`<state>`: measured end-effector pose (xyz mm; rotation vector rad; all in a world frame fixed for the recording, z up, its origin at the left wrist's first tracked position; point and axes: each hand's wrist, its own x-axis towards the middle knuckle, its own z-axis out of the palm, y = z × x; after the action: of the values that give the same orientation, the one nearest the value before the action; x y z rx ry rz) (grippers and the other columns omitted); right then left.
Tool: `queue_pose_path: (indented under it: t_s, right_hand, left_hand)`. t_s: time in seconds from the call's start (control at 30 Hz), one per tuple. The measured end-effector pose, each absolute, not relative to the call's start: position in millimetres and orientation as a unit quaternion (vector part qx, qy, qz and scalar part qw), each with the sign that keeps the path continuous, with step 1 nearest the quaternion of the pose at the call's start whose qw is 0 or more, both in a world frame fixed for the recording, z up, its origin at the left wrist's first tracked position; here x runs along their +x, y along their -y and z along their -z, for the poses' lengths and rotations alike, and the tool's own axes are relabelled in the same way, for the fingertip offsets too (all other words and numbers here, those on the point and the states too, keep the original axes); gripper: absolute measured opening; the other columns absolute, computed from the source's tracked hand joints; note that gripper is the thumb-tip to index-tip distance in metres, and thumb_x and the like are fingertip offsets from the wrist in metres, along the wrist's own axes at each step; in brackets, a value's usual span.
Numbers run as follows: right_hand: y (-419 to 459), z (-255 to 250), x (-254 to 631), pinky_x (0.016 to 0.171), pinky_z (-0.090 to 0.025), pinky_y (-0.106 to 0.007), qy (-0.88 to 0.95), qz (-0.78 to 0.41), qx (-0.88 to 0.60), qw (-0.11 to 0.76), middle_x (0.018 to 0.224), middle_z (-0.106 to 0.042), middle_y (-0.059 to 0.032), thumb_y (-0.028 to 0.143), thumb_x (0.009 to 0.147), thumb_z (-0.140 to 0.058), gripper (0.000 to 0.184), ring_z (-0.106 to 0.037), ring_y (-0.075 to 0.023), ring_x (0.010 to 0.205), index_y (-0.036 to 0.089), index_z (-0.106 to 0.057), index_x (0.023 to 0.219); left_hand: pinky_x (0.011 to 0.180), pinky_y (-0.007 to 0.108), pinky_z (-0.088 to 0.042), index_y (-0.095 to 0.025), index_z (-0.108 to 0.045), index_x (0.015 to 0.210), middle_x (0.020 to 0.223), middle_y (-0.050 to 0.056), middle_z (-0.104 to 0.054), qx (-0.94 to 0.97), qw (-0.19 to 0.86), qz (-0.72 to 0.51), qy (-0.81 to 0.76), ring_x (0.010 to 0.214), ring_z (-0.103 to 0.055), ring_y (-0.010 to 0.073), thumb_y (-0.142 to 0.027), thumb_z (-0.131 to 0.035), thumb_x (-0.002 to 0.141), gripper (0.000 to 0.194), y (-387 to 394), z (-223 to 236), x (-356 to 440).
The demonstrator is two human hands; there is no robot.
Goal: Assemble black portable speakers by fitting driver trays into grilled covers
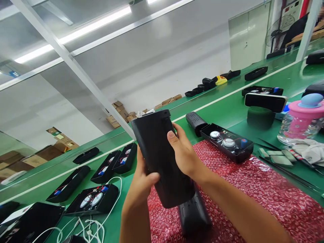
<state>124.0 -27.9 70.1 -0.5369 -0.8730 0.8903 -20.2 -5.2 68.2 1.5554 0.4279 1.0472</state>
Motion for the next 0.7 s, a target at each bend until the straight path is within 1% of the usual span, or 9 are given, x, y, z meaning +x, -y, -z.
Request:
queue_pose_path:
  t_s: [0.07,0.1,0.2,0.27,0.37,0.47,0.57,0.63,0.7]
  right_hand:
    - [23,-71,133,0.107,-0.042,-0.046,0.370,-0.452,-0.234,0.777,0.123,-0.064,-0.0049,0.059,0.082,-0.061,0.052,-0.055,-0.0260,0.121,0.025,-0.057,0.121]
    - [20,-71,137,0.104,-0.045,-0.047,0.346,-0.486,-0.228,0.770,0.116,-0.068,-0.0057,0.061,0.082,-0.061,0.052,-0.058,-0.0274,0.118,0.023,-0.060,0.117]
    - [8,-68,149,0.094,-0.051,-0.049,0.273,-0.599,-0.202,0.726,0.098,-0.073,-0.0086,0.067,0.086,-0.045,0.057,-0.064,-0.0303,0.107,0.018,-0.066,0.106]
    - [-2,-63,152,0.091,-0.052,-0.048,0.256,-0.637,-0.182,0.704,0.095,-0.073,-0.0100,0.067,0.089,-0.033,0.062,-0.065,-0.0294,0.105,0.016,-0.067,0.102]
    - [-15,-55,153,0.093,-0.052,-0.045,0.233,-0.600,-0.232,0.729,0.093,-0.073,-0.0092,0.062,0.090,-0.036,0.057,-0.066,-0.0265,0.101,0.016,-0.068,0.097]
    - [-19,-52,148,0.094,-0.051,-0.043,0.215,-0.528,-0.305,0.763,0.090,-0.073,-0.0067,0.059,0.088,-0.045,0.047,-0.066,-0.0254,0.102,0.017,-0.066,0.095]
    - [-14,-54,139,0.097,-0.049,-0.044,0.294,-0.533,-0.267,0.747,0.102,-0.071,-0.0056,0.055,0.082,-0.056,0.047,-0.062,-0.0259,0.109,0.020,-0.061,0.113]
    - [-10,-52,135,0.098,-0.047,-0.044,0.351,-0.537,-0.237,0.730,0.109,-0.069,-0.0042,0.045,0.073,-0.070,0.057,-0.062,-0.0259,0.109,0.023,-0.054,0.123]
    - [-11,-43,135,0.098,-0.046,-0.045,0.370,-0.568,-0.213,0.704,0.110,-0.069,-0.0046,0.039,0.063,-0.078,0.067,-0.063,-0.0273,0.106,0.024,-0.052,0.123]
  left_hand:
    - [0.107,0.046,-0.042,-0.035,-0.019,0.149,0.145,0.006,-0.043,0.642,0.599,-0.453,-0.157,0.134,-0.040,0.0331,-0.060,-0.071,0.068,0.100,1,-72,-26]
    - [0.105,0.046,-0.043,-0.033,-0.023,0.148,0.141,0.007,-0.047,0.627,0.605,-0.466,-0.154,0.132,-0.042,0.0340,-0.061,-0.070,0.067,0.098,-1,-73,-28]
    - [0.097,0.044,-0.049,-0.033,-0.023,0.147,0.129,0.008,-0.056,0.590,0.628,-0.476,-0.177,0.120,-0.053,0.0340,-0.048,-0.077,0.061,0.103,-5,-71,-27]
    - [0.094,0.045,-0.051,-0.030,-0.021,0.148,0.127,0.009,-0.058,0.572,0.679,-0.424,-0.182,0.114,-0.057,0.0343,-0.043,-0.077,0.060,0.106,-6,-67,-21]
    - [0.093,0.046,-0.052,-0.021,-0.031,0.145,0.122,0.011,-0.061,0.548,0.734,-0.361,-0.174,0.110,-0.060,0.0360,-0.040,-0.073,0.061,0.096,-8,-64,-15]
    - [0.093,0.045,-0.052,-0.018,-0.038,0.140,0.119,0.013,-0.063,0.528,0.739,-0.378,-0.182,0.107,-0.062,0.0357,-0.036,-0.074,0.058,0.091,-15,-66,-12]
    - [0.089,0.044,-0.053,-0.024,-0.024,0.146,0.120,0.012,-0.061,0.525,0.692,-0.435,-0.238,0.104,-0.064,0.0333,-0.033,-0.081,0.053,0.109,-17,-68,-12]
    - [0.088,0.043,-0.053,-0.028,-0.012,0.149,0.120,0.011,-0.060,0.552,0.619,-0.474,-0.295,0.104,-0.064,0.0309,-0.031,-0.086,0.052,0.122,-13,-68,-12]
    - [0.089,0.041,-0.052,-0.032,-0.007,0.150,0.123,0.011,-0.057,0.597,0.534,-0.489,-0.345,0.106,-0.062,0.0284,-0.034,-0.087,0.057,0.122,-4,-68,-14]
